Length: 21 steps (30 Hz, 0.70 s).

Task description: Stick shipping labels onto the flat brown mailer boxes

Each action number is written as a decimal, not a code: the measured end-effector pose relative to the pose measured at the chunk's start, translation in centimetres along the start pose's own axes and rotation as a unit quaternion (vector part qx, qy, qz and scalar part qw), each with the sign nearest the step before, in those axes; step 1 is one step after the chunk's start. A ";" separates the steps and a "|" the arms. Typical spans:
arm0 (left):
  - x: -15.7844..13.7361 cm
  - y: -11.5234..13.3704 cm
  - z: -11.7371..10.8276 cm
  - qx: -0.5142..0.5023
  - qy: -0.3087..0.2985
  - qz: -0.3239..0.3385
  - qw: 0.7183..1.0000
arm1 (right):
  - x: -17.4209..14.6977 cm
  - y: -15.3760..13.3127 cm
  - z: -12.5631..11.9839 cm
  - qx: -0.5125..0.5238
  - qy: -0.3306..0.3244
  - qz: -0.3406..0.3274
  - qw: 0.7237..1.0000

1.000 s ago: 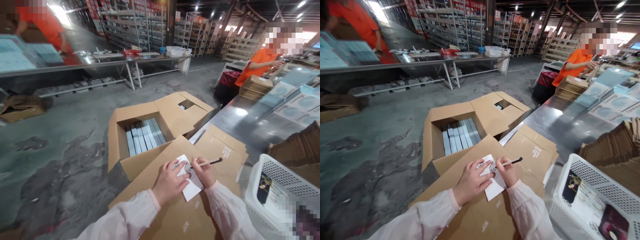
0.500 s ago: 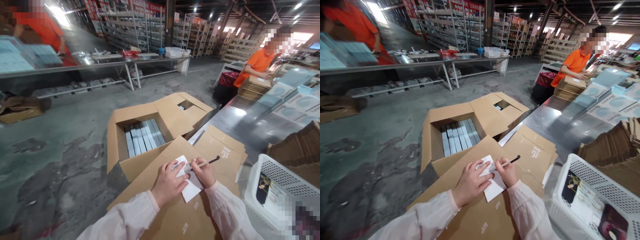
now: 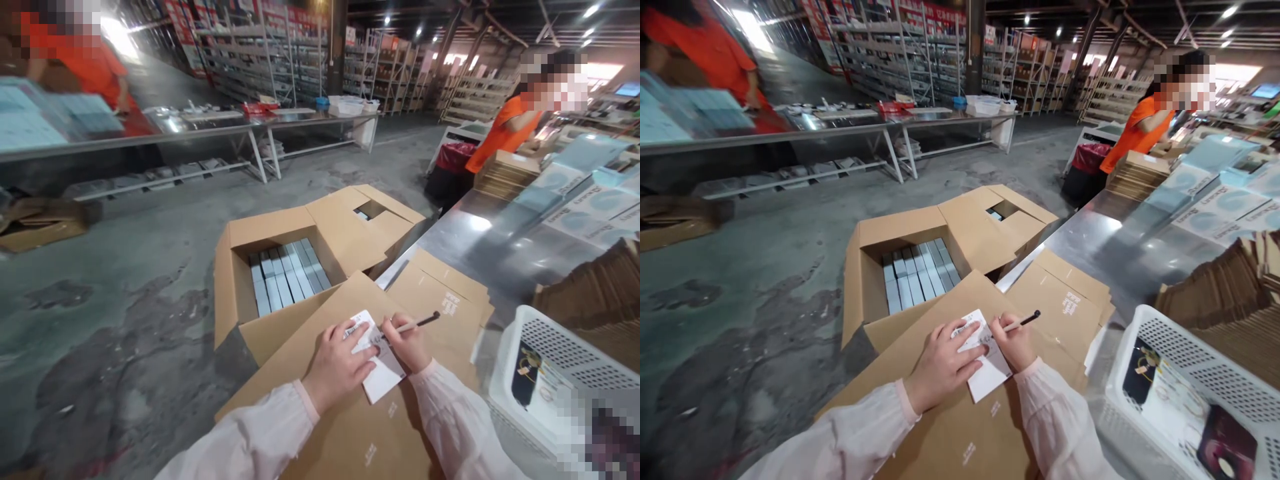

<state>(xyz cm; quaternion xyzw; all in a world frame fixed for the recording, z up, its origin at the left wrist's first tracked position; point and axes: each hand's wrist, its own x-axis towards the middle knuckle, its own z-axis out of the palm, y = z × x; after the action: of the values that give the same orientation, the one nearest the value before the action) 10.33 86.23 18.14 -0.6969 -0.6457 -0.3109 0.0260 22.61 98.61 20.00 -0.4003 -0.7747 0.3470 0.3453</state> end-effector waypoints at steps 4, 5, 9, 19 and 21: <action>0.0 0.0 -0.1 0.004 -0.007 0.000 1.000 | 0.2 0.6 -0.5 0.061 -0.026 0.042 0.997; 0.0 0.0 -0.1 0.005 -0.008 -0.001 1.000 | 0.3 0.8 -0.8 0.079 -0.035 0.051 0.995; 0.0 0.2 -0.2 0.003 -0.014 0.008 1.000 | 0.9 1.6 -1.7 0.137 -0.023 0.082 0.987; -0.5 0.4 -0.2 -0.042 0.006 -0.027 0.999 | -6.8 -3.2 -1.2 -0.122 0.045 0.093 0.987; 0.0 0.8 -0.7 0.006 -0.008 -0.122 0.992 | -8.4 -4.5 -0.4 -0.272 0.017 0.108 0.956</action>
<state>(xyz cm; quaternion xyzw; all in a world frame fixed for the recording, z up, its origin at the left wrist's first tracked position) 10.79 85.79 19.03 -0.6155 -0.7278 -0.3020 -0.0134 24.99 89.53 21.69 -0.5666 -0.7857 0.1513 0.1968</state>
